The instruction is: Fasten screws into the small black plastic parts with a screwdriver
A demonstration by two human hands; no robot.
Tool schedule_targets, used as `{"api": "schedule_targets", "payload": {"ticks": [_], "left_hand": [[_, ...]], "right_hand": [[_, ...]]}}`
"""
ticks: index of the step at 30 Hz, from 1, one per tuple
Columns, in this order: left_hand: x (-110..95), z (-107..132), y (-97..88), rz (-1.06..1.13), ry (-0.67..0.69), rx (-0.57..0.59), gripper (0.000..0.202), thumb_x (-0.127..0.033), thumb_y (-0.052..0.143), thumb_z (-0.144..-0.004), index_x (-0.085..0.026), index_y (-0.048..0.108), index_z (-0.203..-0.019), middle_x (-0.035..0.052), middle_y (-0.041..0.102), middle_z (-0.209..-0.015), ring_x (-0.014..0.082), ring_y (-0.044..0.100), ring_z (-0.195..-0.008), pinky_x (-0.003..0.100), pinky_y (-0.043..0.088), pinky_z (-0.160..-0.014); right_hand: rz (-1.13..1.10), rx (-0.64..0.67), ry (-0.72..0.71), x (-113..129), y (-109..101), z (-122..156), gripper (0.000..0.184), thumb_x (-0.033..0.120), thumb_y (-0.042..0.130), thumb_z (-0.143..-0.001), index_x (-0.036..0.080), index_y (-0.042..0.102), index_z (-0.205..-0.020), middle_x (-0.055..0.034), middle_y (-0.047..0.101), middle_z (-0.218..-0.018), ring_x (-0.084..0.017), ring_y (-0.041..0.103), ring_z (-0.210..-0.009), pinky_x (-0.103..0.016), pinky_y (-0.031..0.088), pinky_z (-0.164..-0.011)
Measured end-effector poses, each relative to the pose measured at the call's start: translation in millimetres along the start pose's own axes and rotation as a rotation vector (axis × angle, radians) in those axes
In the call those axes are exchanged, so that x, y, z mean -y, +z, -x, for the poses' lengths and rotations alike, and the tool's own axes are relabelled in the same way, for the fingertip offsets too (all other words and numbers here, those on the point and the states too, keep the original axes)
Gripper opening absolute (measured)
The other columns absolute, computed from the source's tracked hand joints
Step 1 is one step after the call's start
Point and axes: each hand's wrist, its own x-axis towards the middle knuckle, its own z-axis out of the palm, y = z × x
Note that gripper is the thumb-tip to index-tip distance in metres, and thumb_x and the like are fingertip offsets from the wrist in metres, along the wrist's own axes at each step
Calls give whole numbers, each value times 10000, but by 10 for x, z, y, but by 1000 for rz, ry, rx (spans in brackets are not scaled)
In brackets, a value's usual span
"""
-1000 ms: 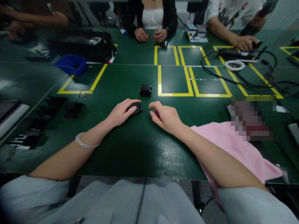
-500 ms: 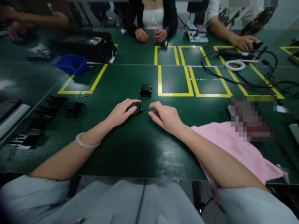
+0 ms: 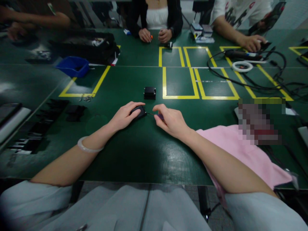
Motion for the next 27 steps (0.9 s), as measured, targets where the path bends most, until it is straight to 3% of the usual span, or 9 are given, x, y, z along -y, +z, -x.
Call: {"api": "schedule_targets", "payload": {"ticks": [4,10,27], "left_hand": [[-9,3,-3,-7,2,-1,487,-462,363,-1035,-193,585,-1376,98,644,-1233,256,614,-1132,382,470,-975],[1,1,10,-11,1,0,490,-472,365,-1033,-199,584,-1376,95,645,-1243,258,608,-1153,387,464,-1001],[-24,7,-4,-9,-4,-4,477,-460,370,-1031,-202,586,-1370,94,642,-1222,259,613,-1133,392,469,-985]], "right_hand": [[22,15,21,-16,1,-2,194,342,467,-995,207,565,-1094,-29,679,-793,-181,656,-680,-282,459,-637],[8,-3,15,6,4,6,197,281,467,-963,199,551,-1122,-32,687,-810,-176,663,-687,-280,466,-640],[8,11,32,-13,9,5,192,329,496,-975,217,546,-1124,-17,678,-792,-183,668,-693,-282,464,-643]]}}
